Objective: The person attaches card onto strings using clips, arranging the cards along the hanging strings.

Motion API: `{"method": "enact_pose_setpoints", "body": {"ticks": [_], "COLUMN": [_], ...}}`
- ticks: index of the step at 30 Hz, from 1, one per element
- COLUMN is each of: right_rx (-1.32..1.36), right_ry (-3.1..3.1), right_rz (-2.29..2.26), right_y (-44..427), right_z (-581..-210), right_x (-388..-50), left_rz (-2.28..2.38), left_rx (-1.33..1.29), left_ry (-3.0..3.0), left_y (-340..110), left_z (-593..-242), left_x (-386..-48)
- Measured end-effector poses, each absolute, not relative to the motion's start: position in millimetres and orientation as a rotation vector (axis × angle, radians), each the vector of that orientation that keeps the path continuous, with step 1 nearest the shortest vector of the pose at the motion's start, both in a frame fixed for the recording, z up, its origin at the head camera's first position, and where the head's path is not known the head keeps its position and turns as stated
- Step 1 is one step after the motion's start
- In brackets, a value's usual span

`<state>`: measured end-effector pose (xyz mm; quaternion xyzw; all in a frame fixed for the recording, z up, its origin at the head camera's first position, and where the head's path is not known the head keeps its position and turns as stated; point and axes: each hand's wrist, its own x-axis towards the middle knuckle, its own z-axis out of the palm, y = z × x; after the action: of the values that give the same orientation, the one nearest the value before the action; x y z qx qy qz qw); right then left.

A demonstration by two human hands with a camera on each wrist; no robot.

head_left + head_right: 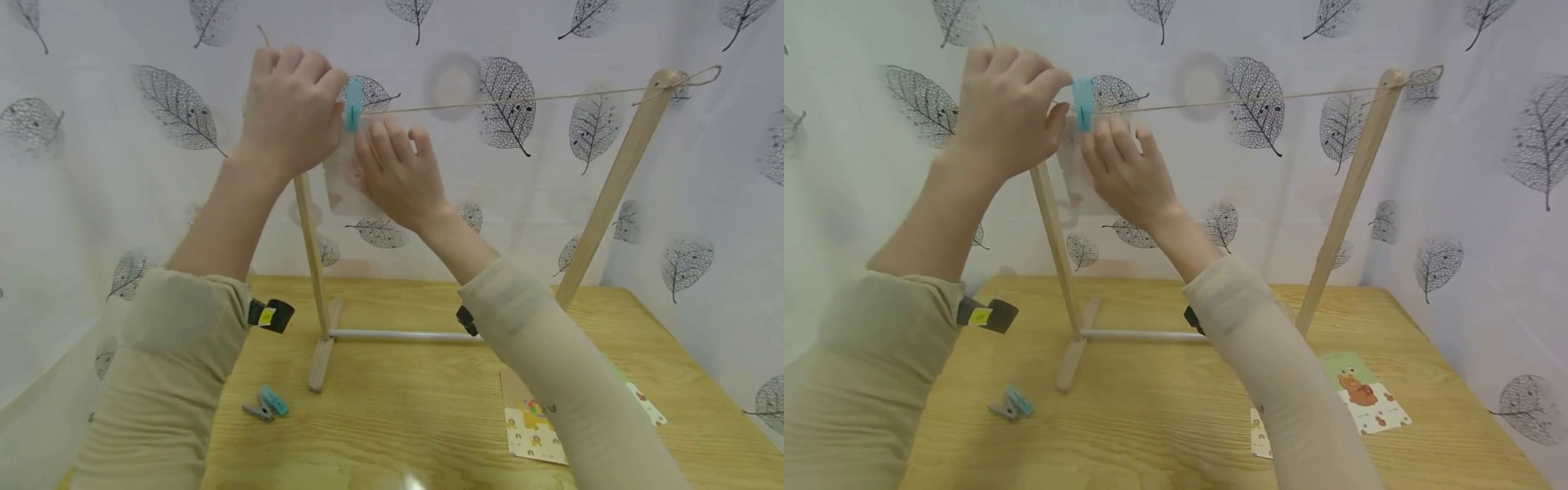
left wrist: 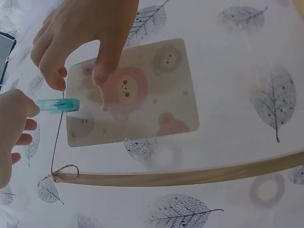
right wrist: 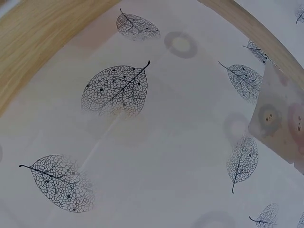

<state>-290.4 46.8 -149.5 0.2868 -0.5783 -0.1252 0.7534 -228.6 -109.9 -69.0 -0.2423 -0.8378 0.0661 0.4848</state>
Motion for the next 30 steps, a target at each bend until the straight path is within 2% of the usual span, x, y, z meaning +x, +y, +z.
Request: {"method": "enact_pose_setpoints", "body": {"ticks": [19, 30], "right_rx": [0.731, 0.838], "right_ry": [-1.39, -1.491], "right_rz": [-0.139, -0.105], "right_y": [79, 112], "right_z": [-189, -221], "right_x": [-276, -249], "left_rz": [0.218, 0.192], "left_rx": [-0.746, -0.841], "left_ry": [-1.689, -1.7], "left_y": [-124, -138], "left_z": [-125, -162], "left_x": [-237, -236]}}
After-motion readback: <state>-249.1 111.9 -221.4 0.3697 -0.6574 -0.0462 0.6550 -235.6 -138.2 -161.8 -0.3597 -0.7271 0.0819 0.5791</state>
